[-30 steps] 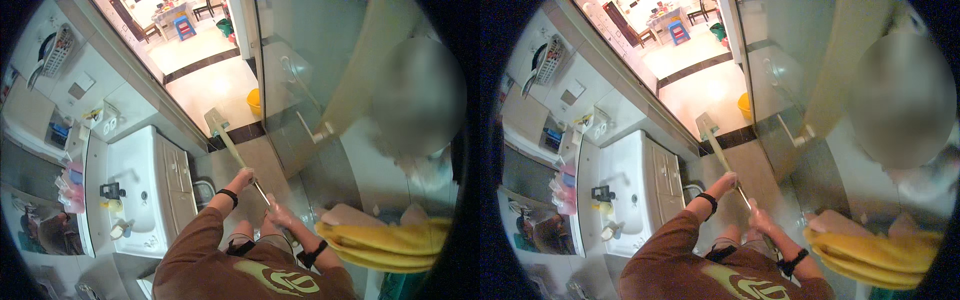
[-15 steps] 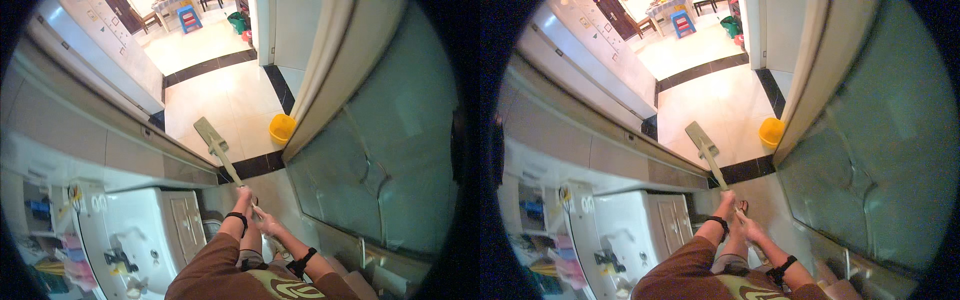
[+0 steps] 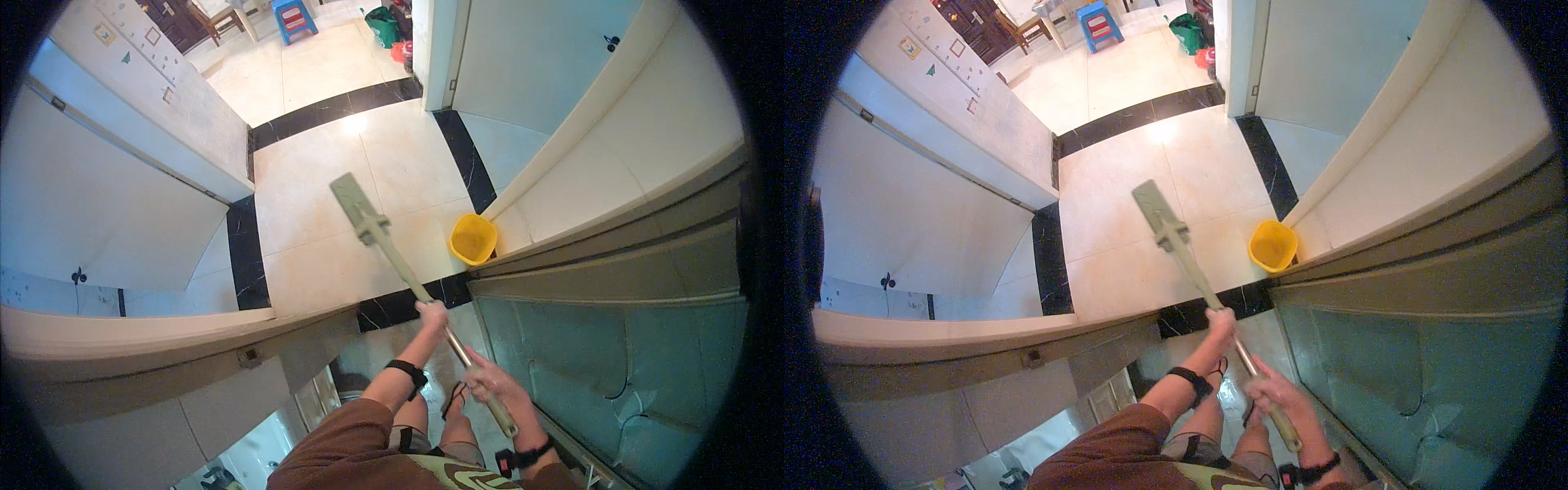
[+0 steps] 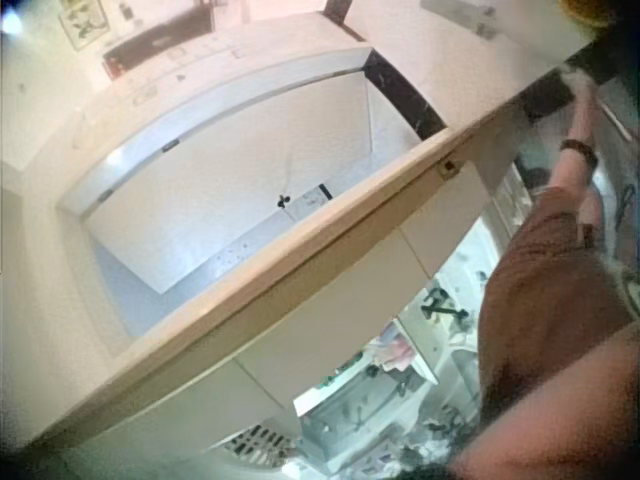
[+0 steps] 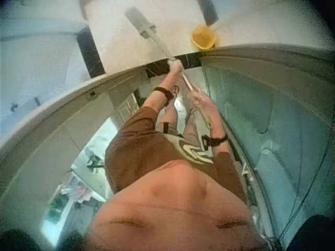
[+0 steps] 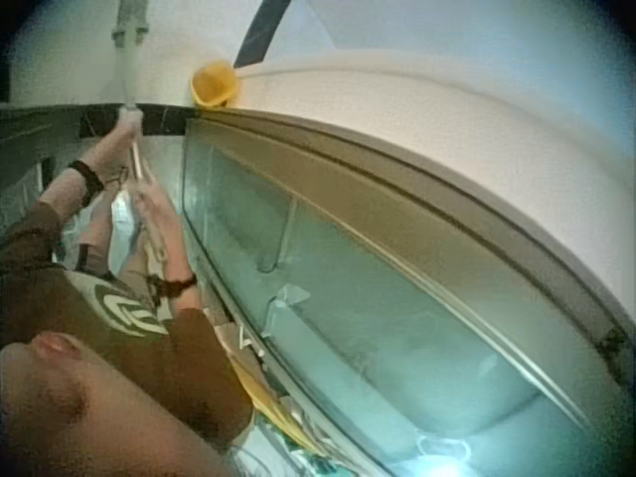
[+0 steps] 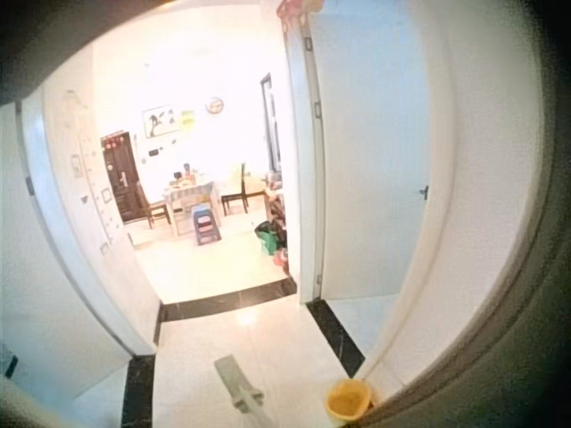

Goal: The person mops the bathroom floor using a flat mop, moving back and forth across the tiles. They briefly pick up a small object from the floor and continue mopping around the toilet and sink area.

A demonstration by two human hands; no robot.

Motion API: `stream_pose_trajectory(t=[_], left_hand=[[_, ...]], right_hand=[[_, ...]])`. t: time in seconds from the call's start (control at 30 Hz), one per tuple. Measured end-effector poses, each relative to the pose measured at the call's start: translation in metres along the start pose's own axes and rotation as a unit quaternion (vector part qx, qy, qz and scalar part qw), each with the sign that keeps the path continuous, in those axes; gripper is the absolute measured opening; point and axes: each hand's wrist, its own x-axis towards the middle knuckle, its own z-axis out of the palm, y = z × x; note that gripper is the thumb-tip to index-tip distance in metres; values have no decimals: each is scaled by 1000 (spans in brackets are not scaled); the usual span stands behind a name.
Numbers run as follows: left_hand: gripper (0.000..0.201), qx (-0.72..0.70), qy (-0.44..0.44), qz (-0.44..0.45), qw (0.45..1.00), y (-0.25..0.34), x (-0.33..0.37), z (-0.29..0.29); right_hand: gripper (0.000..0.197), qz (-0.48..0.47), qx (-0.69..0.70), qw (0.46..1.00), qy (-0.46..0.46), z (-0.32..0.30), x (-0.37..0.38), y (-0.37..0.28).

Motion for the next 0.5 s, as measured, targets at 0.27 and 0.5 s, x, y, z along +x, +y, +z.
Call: stream_pose_trajectory(t=[0.27, 0.5], left_hand=[[25, -130, -134, -21, 982, 33, -41, 85], [15, -157, -203, -44, 966, 182, 48, 130]], right_hand=[[87, 37, 26, 986, 163, 19, -46, -37], [93, 56, -136, 983, 110, 45, 46, -208]])
